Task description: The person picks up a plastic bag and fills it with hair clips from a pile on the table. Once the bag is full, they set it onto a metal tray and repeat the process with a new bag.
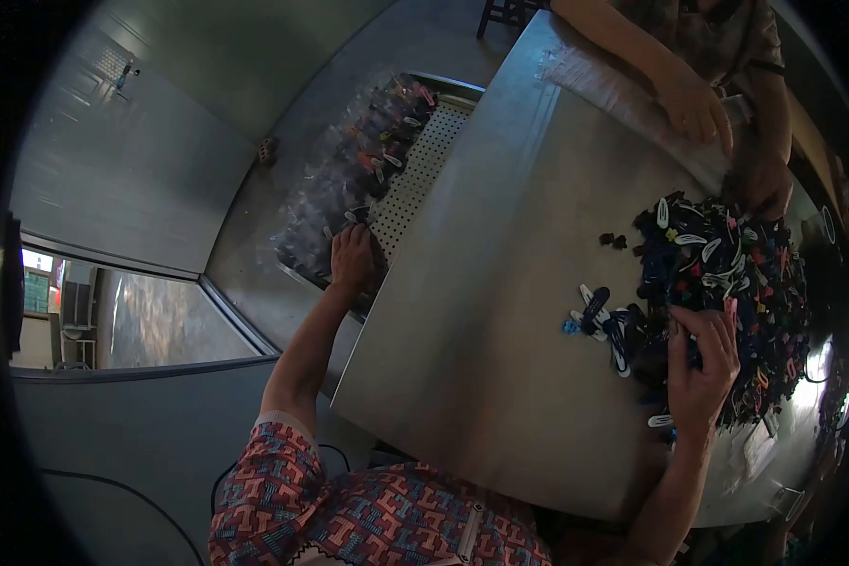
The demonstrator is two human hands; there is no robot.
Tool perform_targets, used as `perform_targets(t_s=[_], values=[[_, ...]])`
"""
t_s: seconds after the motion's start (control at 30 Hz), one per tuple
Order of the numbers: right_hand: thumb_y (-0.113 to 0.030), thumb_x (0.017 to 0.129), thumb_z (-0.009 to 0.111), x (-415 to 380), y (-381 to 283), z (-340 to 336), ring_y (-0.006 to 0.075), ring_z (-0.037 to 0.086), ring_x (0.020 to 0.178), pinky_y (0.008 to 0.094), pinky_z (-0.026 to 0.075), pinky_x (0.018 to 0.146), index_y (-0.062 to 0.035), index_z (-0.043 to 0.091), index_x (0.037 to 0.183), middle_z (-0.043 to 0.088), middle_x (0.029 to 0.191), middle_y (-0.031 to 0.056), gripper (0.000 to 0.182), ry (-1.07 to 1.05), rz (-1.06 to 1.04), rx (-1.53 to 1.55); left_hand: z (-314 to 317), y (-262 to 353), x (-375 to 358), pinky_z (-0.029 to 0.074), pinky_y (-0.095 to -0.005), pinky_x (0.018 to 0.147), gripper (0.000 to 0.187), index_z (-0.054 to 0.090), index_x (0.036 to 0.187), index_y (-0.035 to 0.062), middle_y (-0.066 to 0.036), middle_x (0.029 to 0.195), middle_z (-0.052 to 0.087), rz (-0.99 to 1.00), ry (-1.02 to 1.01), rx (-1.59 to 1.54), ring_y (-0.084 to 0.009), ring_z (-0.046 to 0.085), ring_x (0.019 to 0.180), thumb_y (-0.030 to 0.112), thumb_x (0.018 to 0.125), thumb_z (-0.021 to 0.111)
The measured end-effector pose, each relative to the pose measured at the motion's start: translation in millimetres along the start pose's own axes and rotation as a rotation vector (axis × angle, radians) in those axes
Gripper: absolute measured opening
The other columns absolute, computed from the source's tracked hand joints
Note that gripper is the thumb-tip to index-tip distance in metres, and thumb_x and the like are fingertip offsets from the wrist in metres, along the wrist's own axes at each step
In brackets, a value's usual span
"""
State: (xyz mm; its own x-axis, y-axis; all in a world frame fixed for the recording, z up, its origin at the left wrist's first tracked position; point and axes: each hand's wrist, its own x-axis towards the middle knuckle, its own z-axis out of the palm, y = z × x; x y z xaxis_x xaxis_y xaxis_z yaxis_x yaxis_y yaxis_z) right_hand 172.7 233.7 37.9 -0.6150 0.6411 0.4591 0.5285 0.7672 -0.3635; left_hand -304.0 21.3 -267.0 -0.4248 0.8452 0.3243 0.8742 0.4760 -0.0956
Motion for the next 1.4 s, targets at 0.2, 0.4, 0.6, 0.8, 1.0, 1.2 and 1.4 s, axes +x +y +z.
perform_targets(t_s=[0.2, 0.4, 0.6, 0.8, 1.0, 1.2, 1.4], values=[[0.004, 0.085, 0.064, 0, -4, -3, 0.0278, 0.062, 0.085, 0.0387, 0.05, 0.085, -0.0007, 0.07, 0.1, 0.065, 0.088, 0.0107, 0.016, 0.03, 0.045, 0.05, -12, 12, -9, 0.038, -0.0424, 0.106, 0.036, 0.062, 0.12, 0.0074, -0.009, 0.13, 0.057, 0.018, -0.007, -0.109, -0.0288, 0.049, 0.126, 0.016, 0.085, 0.057], [0.003, 0.083, 0.067, 2, -19, -6, 0.0279, 0.062, 0.085, 0.0372, 0.05, 0.079, -0.002, 0.071, 0.098, 0.067, 0.087, 0.0103, 0.016, 0.058, -0.064, 0.062, -83, 27, 24, 0.047, -0.0358, 0.091, 0.019, 0.069, 0.106, 0.0046, -0.008, 0.105, 0.069, -0.253, 0.14, -0.749, -0.0254, 0.063, 0.102, 0.008, 0.091, 0.059], [0.003, 0.083, 0.068, 2, -38, -13, 0.0294, 0.063, 0.084, 0.0376, 0.051, 0.077, -0.0017, 0.071, 0.096, 0.067, 0.085, 0.0103, 0.015, 0.099, -0.165, 0.151, -261, 87, 69, 0.044, -0.0235, 0.086, 0.023, 0.066, 0.116, 0.0016, 0.001, 0.108, 0.065, -0.309, 0.03, -1.5, -0.0056, 0.054, 0.097, 0.012, 0.098, 0.058], [0.003, 0.081, 0.071, -3, -40, -24, 0.0276, 0.064, 0.082, 0.0362, 0.053, 0.071, -0.0023, 0.072, 0.096, 0.069, 0.086, 0.0096, 0.016, 0.161, -0.158, 0.261, -283, 183, 101, 0.047, -0.0279, 0.087, 0.027, 0.062, 0.121, 0.0016, -0.004, 0.114, 0.065, 0.012, -0.006, -1.503, -0.0112, 0.058, 0.101, 0.008, 0.094, 0.06], [0.003, 0.082, 0.07, -4, -42, -12, 0.0283, 0.064, 0.082, 0.0374, 0.052, 0.071, -0.0024, 0.072, 0.095, 0.069, 0.086, 0.0105, 0.014, 0.151, -0.177, 0.308, -237, 253, 123, 0.048, -0.03, 0.081, 0.03, 0.059, 0.12, 0.003, -0.007, 0.11, 0.063, -0.054, 0.4, -1.355, -0.0146, 0.058, 0.102, 0.005, 0.09, 0.063], [0.003, 0.082, 0.069, -2, -48, 1, 0.0287, 0.063, 0.082, 0.0376, 0.052, 0.071, -0.0021, 0.071, 0.097, 0.069, 0.087, 0.0107, 0.016, 0.078, -0.2, 0.334, -234, 242, 124, 0.046, -0.025, 0.07, 0.027, 0.059, 0.117, 0.0021, -0.003, 0.099, 0.062, 0.01, 0.299, -1.53, -0.0091, 0.056, 0.084, 0.006, 0.091, 0.062], [0.004, 0.083, 0.068, -3, -49, 10, 0.0294, 0.063, 0.082, 0.0378, 0.052, 0.074, -0.0018, 0.071, 0.098, 0.069, 0.087, 0.0112, 0.017, 0.037, -0.147, 0.324, -253, 240, 120, 0.043, -0.023, 0.062, 0.016, 0.059, 0.104, 0.0018, 0.0, 0.082, 0.058, -0.145, 0.13, -1.607, -0.0055, 0.052, 0.071, 0.012, 0.092, 0.063]])
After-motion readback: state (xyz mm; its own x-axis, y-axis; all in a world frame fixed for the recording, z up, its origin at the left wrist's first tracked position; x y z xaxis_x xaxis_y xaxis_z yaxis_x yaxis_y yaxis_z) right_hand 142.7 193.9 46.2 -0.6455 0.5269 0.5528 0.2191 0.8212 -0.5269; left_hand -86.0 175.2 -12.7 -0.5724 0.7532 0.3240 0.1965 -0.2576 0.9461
